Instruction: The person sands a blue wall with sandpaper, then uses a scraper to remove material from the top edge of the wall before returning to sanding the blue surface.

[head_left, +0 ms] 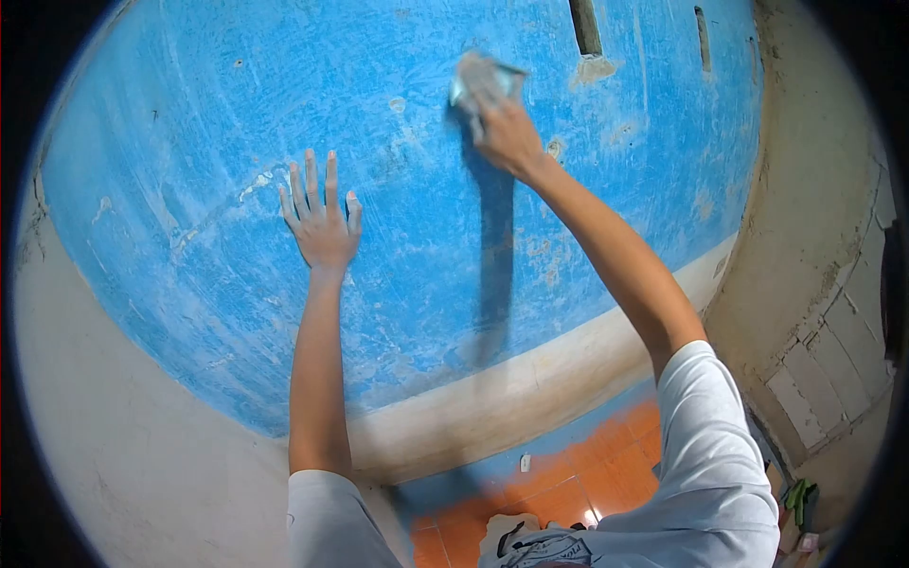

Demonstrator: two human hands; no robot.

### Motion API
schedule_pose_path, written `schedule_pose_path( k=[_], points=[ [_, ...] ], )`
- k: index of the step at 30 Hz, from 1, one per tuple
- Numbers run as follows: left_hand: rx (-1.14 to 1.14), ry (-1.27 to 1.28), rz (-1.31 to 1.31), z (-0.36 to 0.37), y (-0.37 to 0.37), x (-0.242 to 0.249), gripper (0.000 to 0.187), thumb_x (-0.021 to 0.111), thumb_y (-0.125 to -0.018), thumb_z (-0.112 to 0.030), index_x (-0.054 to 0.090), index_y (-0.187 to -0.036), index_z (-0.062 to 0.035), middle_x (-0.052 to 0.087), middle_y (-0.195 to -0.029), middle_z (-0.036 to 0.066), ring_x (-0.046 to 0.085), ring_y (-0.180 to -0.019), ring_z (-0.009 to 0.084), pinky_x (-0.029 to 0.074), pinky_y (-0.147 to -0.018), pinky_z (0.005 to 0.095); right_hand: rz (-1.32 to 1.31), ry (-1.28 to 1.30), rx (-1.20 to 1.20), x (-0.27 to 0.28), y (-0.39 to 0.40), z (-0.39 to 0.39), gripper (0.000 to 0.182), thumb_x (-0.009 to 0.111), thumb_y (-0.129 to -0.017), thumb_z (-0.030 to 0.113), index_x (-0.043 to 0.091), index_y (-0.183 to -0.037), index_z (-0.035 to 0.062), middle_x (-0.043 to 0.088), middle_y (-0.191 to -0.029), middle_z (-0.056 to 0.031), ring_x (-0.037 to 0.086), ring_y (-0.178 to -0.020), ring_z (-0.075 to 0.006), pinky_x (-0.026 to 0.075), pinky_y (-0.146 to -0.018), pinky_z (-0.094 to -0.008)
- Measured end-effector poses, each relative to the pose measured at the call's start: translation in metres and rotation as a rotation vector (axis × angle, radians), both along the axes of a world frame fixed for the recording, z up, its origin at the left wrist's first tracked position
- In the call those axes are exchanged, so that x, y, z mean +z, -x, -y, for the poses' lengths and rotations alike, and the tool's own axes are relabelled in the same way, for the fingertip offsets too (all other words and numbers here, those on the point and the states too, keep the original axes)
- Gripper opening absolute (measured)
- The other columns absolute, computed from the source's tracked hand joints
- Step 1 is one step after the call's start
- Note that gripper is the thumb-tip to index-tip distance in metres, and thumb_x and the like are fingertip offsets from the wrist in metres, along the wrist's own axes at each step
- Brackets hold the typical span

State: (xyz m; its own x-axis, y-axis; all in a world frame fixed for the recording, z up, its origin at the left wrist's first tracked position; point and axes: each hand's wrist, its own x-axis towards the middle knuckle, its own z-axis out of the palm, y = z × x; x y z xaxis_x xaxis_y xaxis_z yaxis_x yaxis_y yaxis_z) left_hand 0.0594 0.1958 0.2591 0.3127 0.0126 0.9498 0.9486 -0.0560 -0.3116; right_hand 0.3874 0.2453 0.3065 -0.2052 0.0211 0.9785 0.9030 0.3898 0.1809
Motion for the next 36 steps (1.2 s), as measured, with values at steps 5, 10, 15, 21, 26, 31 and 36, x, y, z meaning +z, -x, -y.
schedule_pose_path(
  k=[5,10,15,21,26,31,36],
  points=[
    [-0.007,-0.011,0.003,-0.002,-0.002,0.000,0.061,0.046,-0.106,-0.037,0.031,-0.165,-0.0300,0.029,-0.171,0.003,0.028,-0.156,0.0314,0.022,-0.127,0.0577,-0.109,-0.003,0.085,0.010,-0.017,0.001,0.072,0.063,-0.092,0.012,0.039,-0.161,0.0109,0.038,-0.165,-0.0181,0.036,-0.152,-0.0399,0.027,-0.126,-0.0562],
    [0.001,-0.014,0.004,-0.002,0.000,-0.002,0.064,0.050,-0.104,-0.037,0.031,-0.165,-0.0313,0.029,-0.171,0.002,0.031,-0.156,0.0310,0.025,-0.126,0.0575,0.104,0.026,0.031,0.007,-0.017,0.022,0.065,0.062,-0.093,0.015,0.045,-0.153,-0.0029,0.045,-0.158,-0.0246,0.039,-0.150,-0.0408,0.032,-0.122,-0.0542],
    [0.014,-0.017,0.002,-0.002,0.002,-0.001,0.064,0.051,-0.103,-0.037,0.033,-0.164,-0.0309,0.030,-0.171,0.002,0.031,-0.155,0.0312,0.025,-0.126,0.0570,0.116,-0.055,0.085,0.000,-0.011,0.008,0.065,0.063,-0.091,0.015,0.046,-0.151,-0.0038,0.047,-0.156,-0.0253,0.044,-0.146,-0.0401,0.038,-0.121,-0.0484],
    [-0.020,-0.027,0.003,-0.003,-0.001,0.000,0.060,0.046,-0.105,-0.037,0.035,-0.163,-0.0299,0.033,-0.170,0.003,0.031,-0.155,0.0318,0.025,-0.126,0.0581,-0.058,-0.081,0.045,0.011,-0.025,0.006,0.060,0.060,-0.098,0.015,0.044,-0.154,-0.0010,0.042,-0.161,-0.0220,0.039,-0.150,-0.0376,0.033,-0.124,-0.0513],
    [-0.015,0.001,0.000,0.001,-0.001,-0.001,0.059,0.046,-0.106,-0.036,0.036,-0.163,-0.0294,0.032,-0.170,0.003,0.030,-0.156,0.0316,0.023,-0.127,0.0588,-0.062,-0.045,0.016,0.008,-0.017,0.000,0.069,0.062,-0.097,0.020,0.037,-0.158,-0.0003,0.039,-0.163,-0.0228,0.037,-0.152,-0.0375,0.030,-0.124,-0.0525],
    [-0.030,-0.002,0.000,0.000,0.000,-0.001,0.060,0.046,-0.106,-0.036,0.034,-0.164,-0.0292,0.030,-0.171,0.003,0.029,-0.156,0.0316,0.021,-0.128,0.0574,0.054,-0.023,0.193,0.004,0.011,0.004,0.068,0.056,-0.099,0.018,0.033,-0.159,-0.0016,0.035,-0.165,-0.0236,0.034,-0.153,-0.0413,0.029,-0.122,-0.0581],
    [-0.016,-0.013,0.003,-0.002,0.000,0.000,0.062,0.049,-0.104,-0.037,0.033,-0.164,-0.0303,0.030,-0.171,0.002,0.031,-0.155,0.0312,0.024,-0.127,0.0573,-0.330,-0.055,-0.029,0.013,0.011,-0.001,0.073,0.060,-0.097,0.020,0.032,-0.162,0.0025,0.032,-0.168,-0.0183,0.032,-0.155,-0.0359,0.029,-0.124,-0.0553]
  ],
)
